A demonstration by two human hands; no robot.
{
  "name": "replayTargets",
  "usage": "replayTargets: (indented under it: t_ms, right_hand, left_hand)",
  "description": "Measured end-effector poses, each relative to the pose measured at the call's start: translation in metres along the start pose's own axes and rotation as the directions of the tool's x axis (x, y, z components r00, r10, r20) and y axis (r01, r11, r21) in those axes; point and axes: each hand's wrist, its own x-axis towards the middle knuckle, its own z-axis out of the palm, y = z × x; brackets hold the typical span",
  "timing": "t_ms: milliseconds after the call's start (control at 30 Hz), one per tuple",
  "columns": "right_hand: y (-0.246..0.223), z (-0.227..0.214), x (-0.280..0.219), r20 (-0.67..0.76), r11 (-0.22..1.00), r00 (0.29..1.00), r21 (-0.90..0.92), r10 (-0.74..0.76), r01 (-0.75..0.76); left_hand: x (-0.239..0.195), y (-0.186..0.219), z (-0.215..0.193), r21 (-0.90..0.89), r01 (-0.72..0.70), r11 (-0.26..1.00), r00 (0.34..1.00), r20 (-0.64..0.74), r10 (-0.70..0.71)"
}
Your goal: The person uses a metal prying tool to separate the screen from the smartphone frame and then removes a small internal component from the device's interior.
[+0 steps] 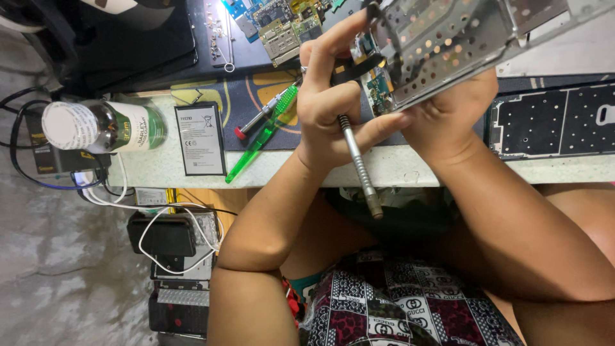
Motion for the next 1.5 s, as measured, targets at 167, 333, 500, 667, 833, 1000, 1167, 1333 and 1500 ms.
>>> replayTargets:
  t_ms: [167,333,500,667,833,1000,1167,1333,1500]
  right_hand:
    - [0.000,-0.001,-0.008,0.027,0.981,0.986,0.101,0.164,-0.166]
    - [0.004,0.003,-0.010,-0.025,0.999,0.999,-0.027,0.028,-0.029]
    - [-0.006,0.000,-0.001,0.012,0.996,0.996,-0.007,0.088,-0.088]
    - [-0.033,-0.018,0.010,0.181,0.817,0.890,0.351,0.419,-0.457]
    - [-0.060,-0.037,0.012,0.341,0.769,0.867,0.415,0.364,-0.486]
    - [-0.071,-0.054,0.012,0.463,0.845,0.859,0.349,0.220,-0.405]
    - [-0.085,-0.060,-0.003,0.625,0.672,0.723,0.403,0.294,-0.621]
    - [-0.080,-0.056,-0.020,0.722,0.644,0.493,0.086,0.486,-0.760]
    - [-0.064,-0.048,-0.026,0.720,0.447,0.197,-0.173,0.665,-0.878]
  left_hand:
    - [0.002,0.001,0.001,-0.002,-0.050,0.999,0.999,-0.017,0.050]
    - [0.001,-0.001,0.002,0.003,0.013,1.000,0.999,-0.033,-0.013]
    - [-0.006,-0.007,-0.002,-0.085,0.075,0.993,0.997,-0.003,-0.076]
    - [-0.016,-0.014,-0.003,-0.321,0.186,0.929,0.980,-0.012,-0.201]
    - [-0.012,-0.016,-0.010,-0.558,0.230,0.797,0.965,0.028,-0.259]
    - [-0.013,-0.001,-0.030,-0.502,0.304,0.810,0.952,0.117,-0.284]
    - [-0.046,0.012,-0.040,-0.434,0.373,0.820,0.927,0.129,-0.353]
    - [-0.061,0.014,-0.045,-0.337,0.395,0.855,0.919,0.139,-0.370]
    - [-0.066,0.017,-0.040,-0.074,0.256,0.964,0.961,0.123,-0.246]
